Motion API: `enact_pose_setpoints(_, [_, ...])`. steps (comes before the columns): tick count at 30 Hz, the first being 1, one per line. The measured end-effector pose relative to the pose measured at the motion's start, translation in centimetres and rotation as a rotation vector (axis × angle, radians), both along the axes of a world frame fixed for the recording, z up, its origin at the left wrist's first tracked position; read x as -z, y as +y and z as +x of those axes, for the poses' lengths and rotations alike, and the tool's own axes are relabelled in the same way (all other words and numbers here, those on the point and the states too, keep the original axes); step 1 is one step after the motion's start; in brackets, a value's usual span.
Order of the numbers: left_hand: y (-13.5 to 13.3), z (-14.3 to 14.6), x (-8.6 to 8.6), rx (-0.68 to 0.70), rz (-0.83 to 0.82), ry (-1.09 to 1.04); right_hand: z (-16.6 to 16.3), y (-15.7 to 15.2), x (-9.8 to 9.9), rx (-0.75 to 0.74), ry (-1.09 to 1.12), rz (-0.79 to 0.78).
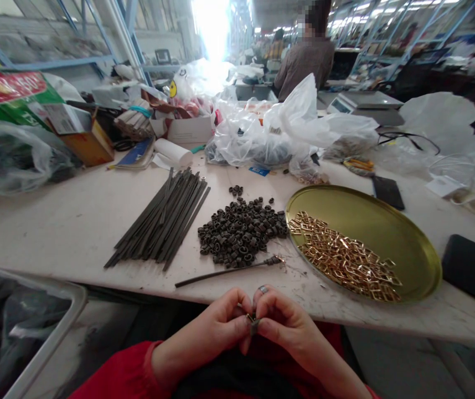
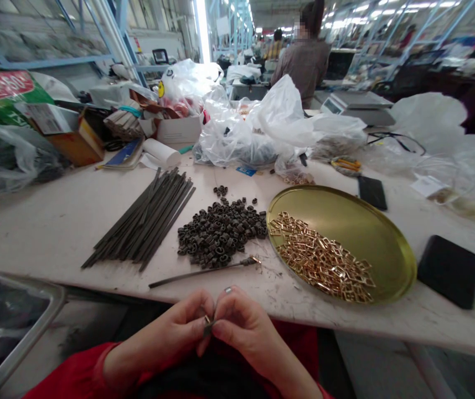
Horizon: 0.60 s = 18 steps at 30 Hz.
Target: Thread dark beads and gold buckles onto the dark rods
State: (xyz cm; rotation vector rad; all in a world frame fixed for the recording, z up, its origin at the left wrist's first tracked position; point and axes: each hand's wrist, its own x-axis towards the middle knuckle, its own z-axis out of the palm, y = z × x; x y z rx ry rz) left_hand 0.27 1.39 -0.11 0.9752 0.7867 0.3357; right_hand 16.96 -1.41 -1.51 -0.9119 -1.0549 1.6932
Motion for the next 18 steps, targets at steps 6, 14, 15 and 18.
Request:
enact_pose_setpoints(6, [-0.1,0.0,-0.8,0.031,0.083,0.058,0.1,-0.2,0.2,-0.04,0.052,-0.15])
enact_pose_setpoints(14, [-0.3,0.5,-1.3,0.002,0.083,0.125,0.2,-0.6,0.8,-0.026,-0.107,-0.109])
enact_pose_setpoints(15, [-0.3,0.5,-1.4,-0.004,0.072,0.131,0.1,-0.6,0.7,-0.028,-0.108,-0.104])
enact_pose_setpoints(18, [-0.4,0.6,-1.5,-0.052,0.026,0.157,-0.2,-0.7,0.6,0.012,-0.154,-0.07])
